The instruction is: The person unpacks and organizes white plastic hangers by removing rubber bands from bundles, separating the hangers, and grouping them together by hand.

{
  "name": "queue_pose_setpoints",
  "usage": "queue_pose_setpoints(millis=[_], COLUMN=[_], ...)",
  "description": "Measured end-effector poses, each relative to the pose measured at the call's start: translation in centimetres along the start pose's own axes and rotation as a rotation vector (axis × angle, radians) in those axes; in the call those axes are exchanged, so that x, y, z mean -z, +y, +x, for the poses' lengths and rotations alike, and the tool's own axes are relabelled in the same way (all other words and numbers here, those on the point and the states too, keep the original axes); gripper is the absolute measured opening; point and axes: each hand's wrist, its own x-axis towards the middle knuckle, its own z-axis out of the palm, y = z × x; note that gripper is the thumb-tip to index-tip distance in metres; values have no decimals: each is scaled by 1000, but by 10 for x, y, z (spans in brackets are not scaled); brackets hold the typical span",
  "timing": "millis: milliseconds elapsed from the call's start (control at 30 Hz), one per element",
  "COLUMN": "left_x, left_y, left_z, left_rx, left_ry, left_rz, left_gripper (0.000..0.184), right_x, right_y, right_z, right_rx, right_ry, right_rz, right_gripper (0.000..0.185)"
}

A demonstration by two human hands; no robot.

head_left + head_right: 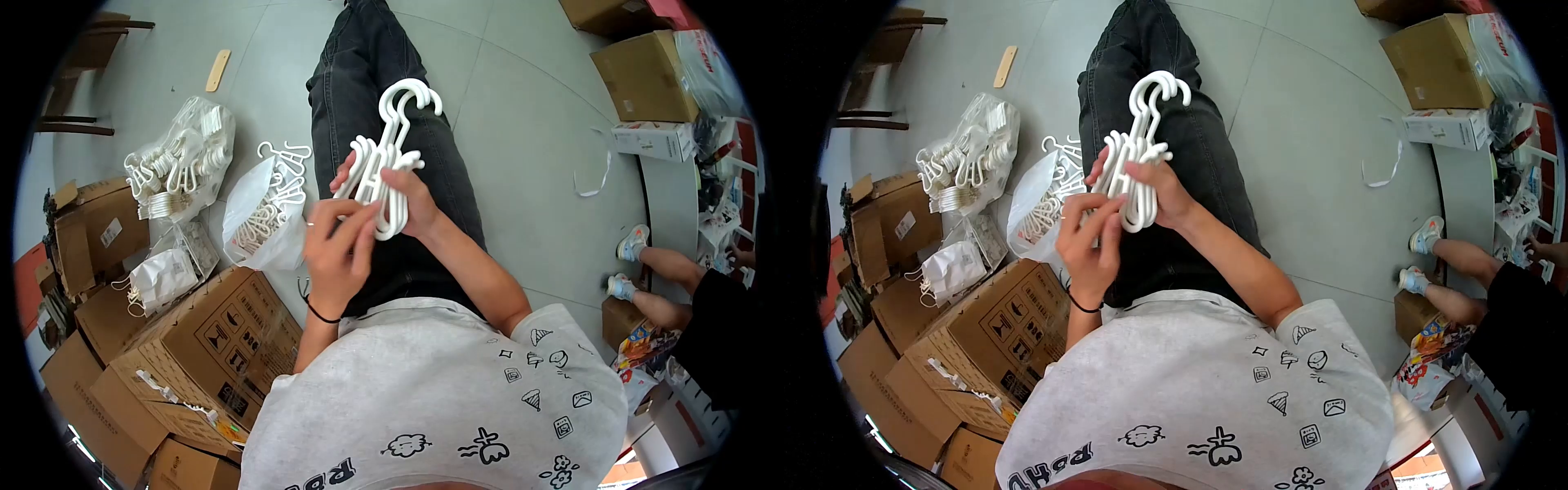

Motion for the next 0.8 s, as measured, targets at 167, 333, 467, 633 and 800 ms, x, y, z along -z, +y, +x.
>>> queue_pose_setpoints(millis=[167,333,467,633,800], left_x=[7,-18,-12,14,29], left_y=[-2,-15,-28,-44,-47], left_z=[6,0,5,20,19], left_rx=[152,234,70,-95,68], left_ry=[-120,-101,75,-104,-119], left_rz=[10,-8,-79,44,-118], left_gripper=[64,71,55,56,53], right_x=[7,-7,4,5,10], right_y=[-3,-9,-12,-6,-5], right_z=[-2,0,1,4,5], right_rx=[48,91,96,59,20], right_ry=[107,134,60,9,-106], right_rz=[106,-92,85,154,266], right_gripper=[56,73,77,71,73])
